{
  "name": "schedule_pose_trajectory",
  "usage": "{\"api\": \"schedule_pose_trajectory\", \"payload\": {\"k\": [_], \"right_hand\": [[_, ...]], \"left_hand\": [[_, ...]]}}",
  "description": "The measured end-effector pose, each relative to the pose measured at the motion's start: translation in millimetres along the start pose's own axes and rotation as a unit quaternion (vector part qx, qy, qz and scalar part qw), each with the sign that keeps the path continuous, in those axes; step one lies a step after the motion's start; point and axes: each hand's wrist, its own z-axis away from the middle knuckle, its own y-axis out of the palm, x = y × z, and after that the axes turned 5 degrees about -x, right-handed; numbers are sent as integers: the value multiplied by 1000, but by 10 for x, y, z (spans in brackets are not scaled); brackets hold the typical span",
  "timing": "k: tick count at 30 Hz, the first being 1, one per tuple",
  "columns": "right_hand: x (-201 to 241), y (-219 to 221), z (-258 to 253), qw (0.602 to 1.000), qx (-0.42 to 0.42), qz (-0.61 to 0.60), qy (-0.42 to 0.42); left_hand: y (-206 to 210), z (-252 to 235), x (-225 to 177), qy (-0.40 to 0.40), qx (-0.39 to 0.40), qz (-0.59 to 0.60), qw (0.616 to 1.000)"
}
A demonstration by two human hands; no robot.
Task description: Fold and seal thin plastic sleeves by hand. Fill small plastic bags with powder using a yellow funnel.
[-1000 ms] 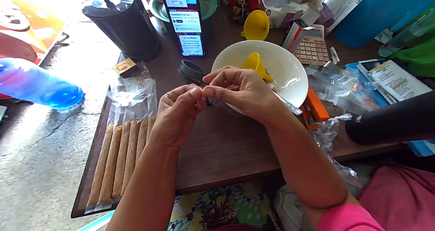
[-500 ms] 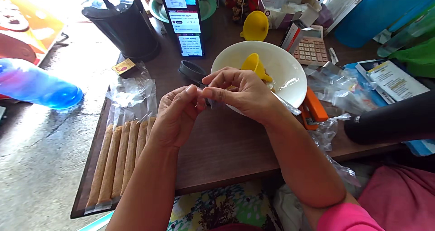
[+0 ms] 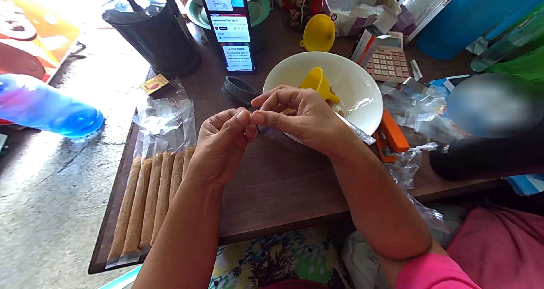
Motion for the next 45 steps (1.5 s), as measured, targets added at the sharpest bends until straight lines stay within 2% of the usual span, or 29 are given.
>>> {"api": "schedule_pose_trajectory", "payload": {"k": [20, 34, 41, 45], "right_hand": [[25, -4, 10, 1000, 5, -11, 1], [6, 13, 6, 1000, 11, -3, -11], [-11, 28, 0, 1000, 7, 14, -13], [-23, 36, -5, 1000, 10, 14, -18]], "left_hand": [[-19, 1, -3, -9, 38, 30, 999], [-17, -2, 2, -14, 32, 22, 999], [-24, -22, 15, 16, -9, 1, 1000], [21, -8, 13, 4, -20, -7, 1000]]}}
